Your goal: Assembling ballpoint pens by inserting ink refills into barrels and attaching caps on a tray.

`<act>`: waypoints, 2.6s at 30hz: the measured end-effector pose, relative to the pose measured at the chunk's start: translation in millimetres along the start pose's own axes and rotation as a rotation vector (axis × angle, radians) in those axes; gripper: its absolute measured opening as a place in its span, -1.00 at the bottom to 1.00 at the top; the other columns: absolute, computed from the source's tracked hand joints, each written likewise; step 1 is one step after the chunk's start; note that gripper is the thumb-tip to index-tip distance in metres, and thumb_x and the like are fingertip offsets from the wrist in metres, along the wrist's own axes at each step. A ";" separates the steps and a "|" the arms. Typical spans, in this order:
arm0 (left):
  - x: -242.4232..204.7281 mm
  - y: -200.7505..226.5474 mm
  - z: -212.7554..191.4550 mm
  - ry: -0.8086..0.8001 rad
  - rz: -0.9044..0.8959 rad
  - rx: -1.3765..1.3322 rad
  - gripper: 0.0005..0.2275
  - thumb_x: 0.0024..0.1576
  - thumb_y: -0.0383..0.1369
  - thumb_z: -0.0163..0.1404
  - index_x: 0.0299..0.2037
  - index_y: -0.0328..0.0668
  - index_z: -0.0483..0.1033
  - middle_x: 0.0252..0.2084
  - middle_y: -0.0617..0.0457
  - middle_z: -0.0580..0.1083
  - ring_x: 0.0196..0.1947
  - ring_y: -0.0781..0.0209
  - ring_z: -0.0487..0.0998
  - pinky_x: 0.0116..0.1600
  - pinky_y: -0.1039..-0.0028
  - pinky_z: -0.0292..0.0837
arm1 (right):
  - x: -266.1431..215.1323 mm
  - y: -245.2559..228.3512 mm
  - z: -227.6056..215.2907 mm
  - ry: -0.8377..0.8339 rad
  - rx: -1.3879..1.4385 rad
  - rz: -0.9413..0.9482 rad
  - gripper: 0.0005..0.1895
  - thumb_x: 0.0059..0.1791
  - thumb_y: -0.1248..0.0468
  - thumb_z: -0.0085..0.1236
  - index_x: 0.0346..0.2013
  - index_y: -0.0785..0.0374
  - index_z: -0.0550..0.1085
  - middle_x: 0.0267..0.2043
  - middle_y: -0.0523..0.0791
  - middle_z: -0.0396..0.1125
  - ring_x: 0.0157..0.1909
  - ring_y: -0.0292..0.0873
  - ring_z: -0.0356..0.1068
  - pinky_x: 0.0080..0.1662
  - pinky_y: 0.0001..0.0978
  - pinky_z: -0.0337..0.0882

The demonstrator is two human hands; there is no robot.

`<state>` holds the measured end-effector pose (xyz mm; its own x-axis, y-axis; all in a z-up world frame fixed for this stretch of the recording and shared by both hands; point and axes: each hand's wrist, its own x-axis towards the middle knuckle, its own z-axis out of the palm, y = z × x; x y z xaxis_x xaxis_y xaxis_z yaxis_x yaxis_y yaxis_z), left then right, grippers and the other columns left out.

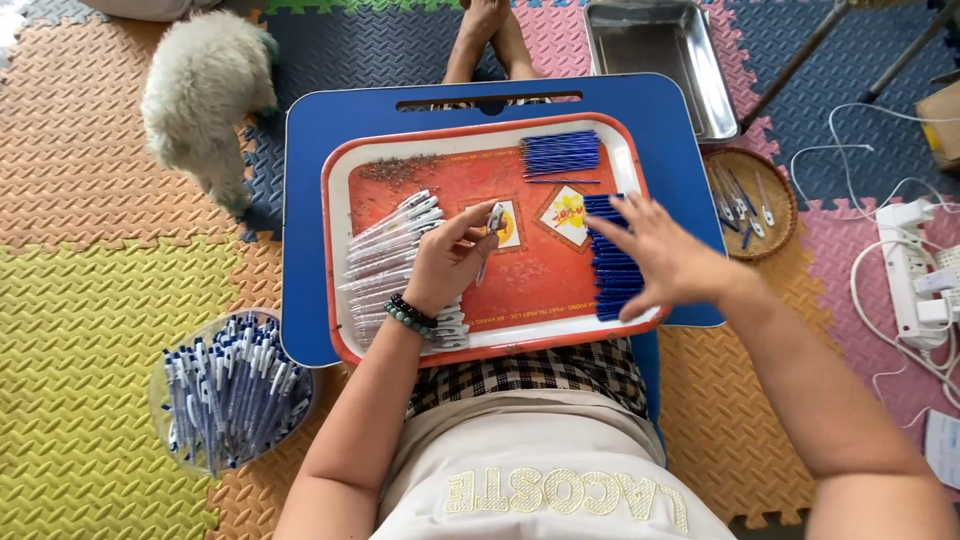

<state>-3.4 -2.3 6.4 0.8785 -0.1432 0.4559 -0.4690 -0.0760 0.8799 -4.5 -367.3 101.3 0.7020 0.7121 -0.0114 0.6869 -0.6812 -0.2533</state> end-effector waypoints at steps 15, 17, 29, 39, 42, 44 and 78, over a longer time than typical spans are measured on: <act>0.4 9.3 -0.6 -0.011 -0.062 0.054 -0.61 0.31 -0.48 0.28 0.36 -0.08 0.65 0.03 -0.04 0.73 -0.21 0.23 0.75 -0.21 0.46 0.70 | 18.0 41.8 84.2 0.153 -0.335 0.154 0.31 -0.07 -0.78 -0.32 0.80 -0.17 -0.04 0.77 0.19 -0.05 0.76 0.34 -0.12 0.70 0.16 -0.33; 0.5 8.7 -0.3 -0.001 -0.063 0.048 -0.61 0.31 -0.48 0.28 0.36 -0.09 0.65 0.03 -0.05 0.73 -0.20 0.25 0.74 -0.20 0.47 0.70 | 25.1 39.1 89.7 0.150 -0.315 0.178 0.30 -0.06 -0.78 -0.33 0.79 -0.15 -0.01 0.76 0.21 -0.05 0.75 0.37 -0.09 0.69 0.18 -0.30; -1.1 2.4 -5.1 0.004 -0.087 0.010 -0.60 0.32 -0.48 0.26 0.38 -0.13 0.61 0.05 -0.06 0.74 -0.21 0.25 0.75 -0.20 0.49 0.71 | 99.4 -52.1 128.3 0.139 0.002 0.319 0.16 0.01 -0.71 -0.15 0.73 -0.17 0.13 0.79 0.20 -0.19 0.78 0.37 -0.35 0.63 0.34 -0.28; 5.0 10.5 -9.1 0.126 -0.135 -0.017 -0.64 0.39 -0.46 0.19 0.39 -0.16 0.58 0.04 -0.10 0.73 -0.21 0.19 0.76 -0.20 0.46 0.73 | 63.1 -48.7 73.0 0.630 0.557 0.232 -0.50 0.08 -0.02 0.50 0.23 0.07 0.56 0.17 -0.02 0.46 0.30 0.07 0.39 0.34 -0.03 0.33; 5.4 13.4 -6.7 0.130 -0.150 -0.026 -0.65 0.38 -0.46 0.19 0.38 -0.14 0.58 0.03 -0.10 0.74 -0.22 0.19 0.76 -0.19 0.45 0.73 | 4.8 -38.0 62.2 0.409 0.496 0.257 -0.67 -0.06 0.02 0.67 -0.11 0.01 0.73 -0.17 -0.19 0.60 -0.01 -0.12 0.58 0.14 -0.21 0.52; 4.9 12.4 -5.5 0.118 -0.154 -0.030 -0.65 0.38 -0.46 0.19 0.37 -0.11 0.59 0.03 -0.08 0.74 -0.23 0.20 0.76 -0.19 0.45 0.73 | -23.2 -37.9 65.3 0.213 0.491 0.275 -0.66 -0.13 0.02 0.68 -0.14 -0.02 0.76 -0.18 -0.21 0.62 -0.01 -0.14 0.58 0.15 -0.19 0.53; 5.5 -0.9 -2.8 0.036 -0.097 0.068 -0.57 0.29 -0.46 0.27 0.39 -0.12 0.60 0.01 -0.05 0.71 -0.30 0.17 0.78 -0.28 0.44 0.74 | 111.9 -72.7 30.6 0.741 1.090 0.463 -0.79 0.12 0.22 0.46 -0.03 0.25 0.68 -0.34 -0.10 0.54 -0.33 -0.36 0.50 -0.31 -0.48 0.62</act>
<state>2.1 -0.3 8.4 0.9223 -0.0969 0.3741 -0.3853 -0.1543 0.9098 18.4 -232.9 88.8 0.9922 -0.0268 0.1214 0.1177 -0.1100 -0.9869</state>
